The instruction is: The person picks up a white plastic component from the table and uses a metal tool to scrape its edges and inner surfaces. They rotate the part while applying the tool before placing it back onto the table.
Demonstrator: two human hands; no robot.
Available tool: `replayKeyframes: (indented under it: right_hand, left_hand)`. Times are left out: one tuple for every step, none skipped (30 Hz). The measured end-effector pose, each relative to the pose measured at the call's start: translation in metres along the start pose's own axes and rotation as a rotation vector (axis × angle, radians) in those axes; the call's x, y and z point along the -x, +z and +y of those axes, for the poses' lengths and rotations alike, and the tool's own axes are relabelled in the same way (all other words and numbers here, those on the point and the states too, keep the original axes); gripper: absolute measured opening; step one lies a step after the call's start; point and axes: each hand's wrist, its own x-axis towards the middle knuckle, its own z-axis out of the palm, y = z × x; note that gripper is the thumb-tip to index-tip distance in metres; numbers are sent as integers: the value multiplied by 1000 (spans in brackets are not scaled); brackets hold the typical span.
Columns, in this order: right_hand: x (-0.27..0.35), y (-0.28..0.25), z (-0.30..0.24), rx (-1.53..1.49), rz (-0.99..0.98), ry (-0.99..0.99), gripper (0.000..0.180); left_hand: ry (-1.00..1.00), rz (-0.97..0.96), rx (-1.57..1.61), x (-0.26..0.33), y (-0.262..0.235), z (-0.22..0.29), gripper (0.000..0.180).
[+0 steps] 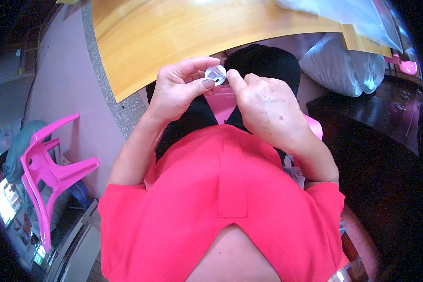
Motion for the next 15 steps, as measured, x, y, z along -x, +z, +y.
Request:
replayKeyframes:
  right_hand:
    - [1,-2,0,0,0,0,30]
    - [1,-4,1,8,-15,10,31]
    - [2,-4,0,15,-31,22,31]
    - [2,-3,-1,13,-32,25,31]
    - [2,-2,-3,36,-30,28,31]
    - [2,0,-4,60,-28,31,30]
    - [1,0,-5,60,-28,32,30]
    - [1,0,-6,68,-26,45,30]
    - [1,1,-7,76,-24,58,30]
    - [0,1,-7,75,-24,57,30]
    - [-1,1,-7,76,-34,36,29]
    - [-2,0,-7,78,-45,14,29]
    - [-3,1,-5,78,-45,12,29]
    - [-3,1,-2,58,-90,5,29]
    - [-3,1,1,38,-136,-2,28]
  left_hand:
    - [0,0,0,-1,1,-1,34]
    - [49,11,-13,-2,2,-1,34]
    - [96,20,-25,-1,4,-2,34]
    - [93,18,-25,-1,3,-3,34]
    - [123,17,-36,0,2,-5,34]
    - [155,16,-46,0,2,-6,34]
    - [155,15,-46,-1,2,-5,34]
    - [160,12,-69,-1,3,-5,34]
    - [166,10,-92,0,3,-4,34]
    - [166,10,-93,0,3,-4,34]
    - [158,10,-104,1,4,-3,34]
    - [150,10,-114,1,4,-3,34]
    - [151,12,-114,1,4,-4,34]
    - [135,9,-137,2,4,-5,34]
    - [119,7,-159,2,4,-6,34]
